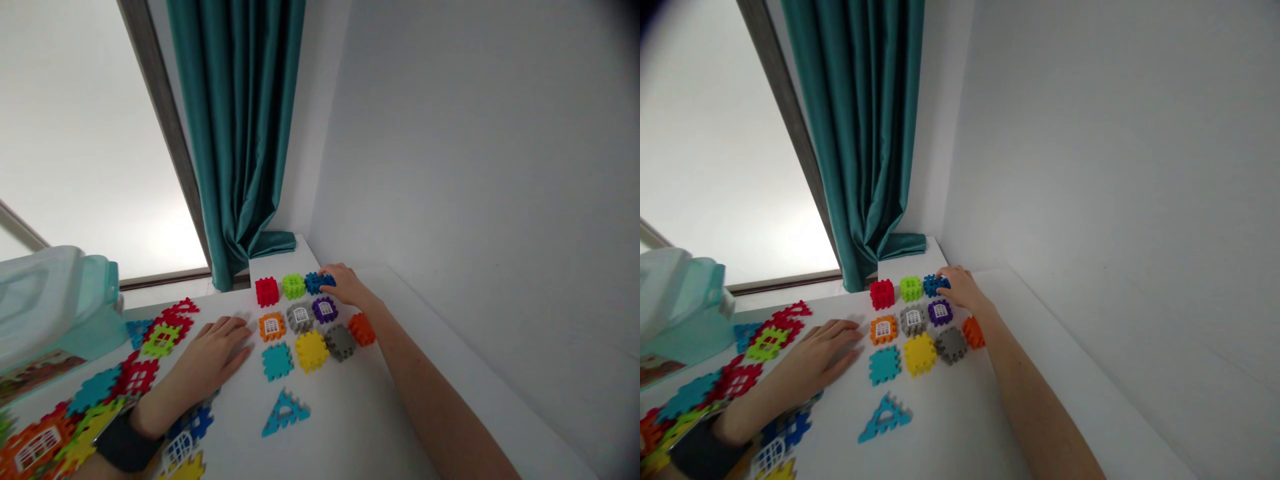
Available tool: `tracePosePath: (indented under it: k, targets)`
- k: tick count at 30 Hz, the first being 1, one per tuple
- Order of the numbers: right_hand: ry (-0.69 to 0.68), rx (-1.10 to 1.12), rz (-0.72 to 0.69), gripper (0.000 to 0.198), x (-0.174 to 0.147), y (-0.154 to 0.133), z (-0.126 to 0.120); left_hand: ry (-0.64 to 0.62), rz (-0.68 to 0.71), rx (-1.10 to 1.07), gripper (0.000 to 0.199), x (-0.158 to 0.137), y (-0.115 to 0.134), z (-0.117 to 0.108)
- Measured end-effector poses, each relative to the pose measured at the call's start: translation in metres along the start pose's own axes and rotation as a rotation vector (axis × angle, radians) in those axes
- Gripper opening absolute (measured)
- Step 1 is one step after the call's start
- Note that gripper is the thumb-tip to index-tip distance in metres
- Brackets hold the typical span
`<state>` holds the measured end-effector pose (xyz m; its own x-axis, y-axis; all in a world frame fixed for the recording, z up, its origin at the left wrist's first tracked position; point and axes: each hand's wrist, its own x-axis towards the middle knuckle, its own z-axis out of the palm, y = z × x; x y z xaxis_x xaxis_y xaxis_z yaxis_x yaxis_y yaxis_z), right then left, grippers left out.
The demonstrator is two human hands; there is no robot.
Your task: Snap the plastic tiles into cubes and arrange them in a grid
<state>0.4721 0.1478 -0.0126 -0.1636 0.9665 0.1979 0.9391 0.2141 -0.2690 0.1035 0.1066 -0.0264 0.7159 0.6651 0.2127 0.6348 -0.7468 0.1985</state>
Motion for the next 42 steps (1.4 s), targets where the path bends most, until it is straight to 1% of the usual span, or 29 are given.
tracePosePath:
  k: [7, 13, 22, 30, 37, 42]
  targets:
    - [-0.04, 0.019, 0.018, 0.027, 0.0031, 0.0031, 0.0, -0.052, -0.025, 0.009, 0.029, -0.0001, 0.0002, -0.0011]
    - [-0.064, 0.043, 0.017, 0.026, 0.0044, 0.0008, 0.0, -0.043, -0.011, 0.014, 0.029, -0.0012, 0.0001, -0.0016]
    - [-0.079, 0.056, 0.033, 0.029, 0.0056, 0.0024, 0.002, -0.072, -0.026, 0.024, 0.031, -0.001, -0.0008, 0.0006]
    - [-0.086, 0.067, 0.035, 0.029, 0.0065, 0.0035, 0.0039, -0.113, -0.043, 0.035, 0.031, -0.0017, 0.0008, -0.0025]
    - [-0.077, 0.074, 0.022, 0.033, 0.0065, 0.0043, 0.0055, -0.091, -0.041, 0.026, 0.031, -0.0008, 0.0, -0.0011]
    - [-0.051, 0.076, -0.001, 0.037, 0.0062, 0.0032, 0.0036, -0.113, -0.045, 0.027, 0.032, -0.0007, 0.0003, -0.0013]
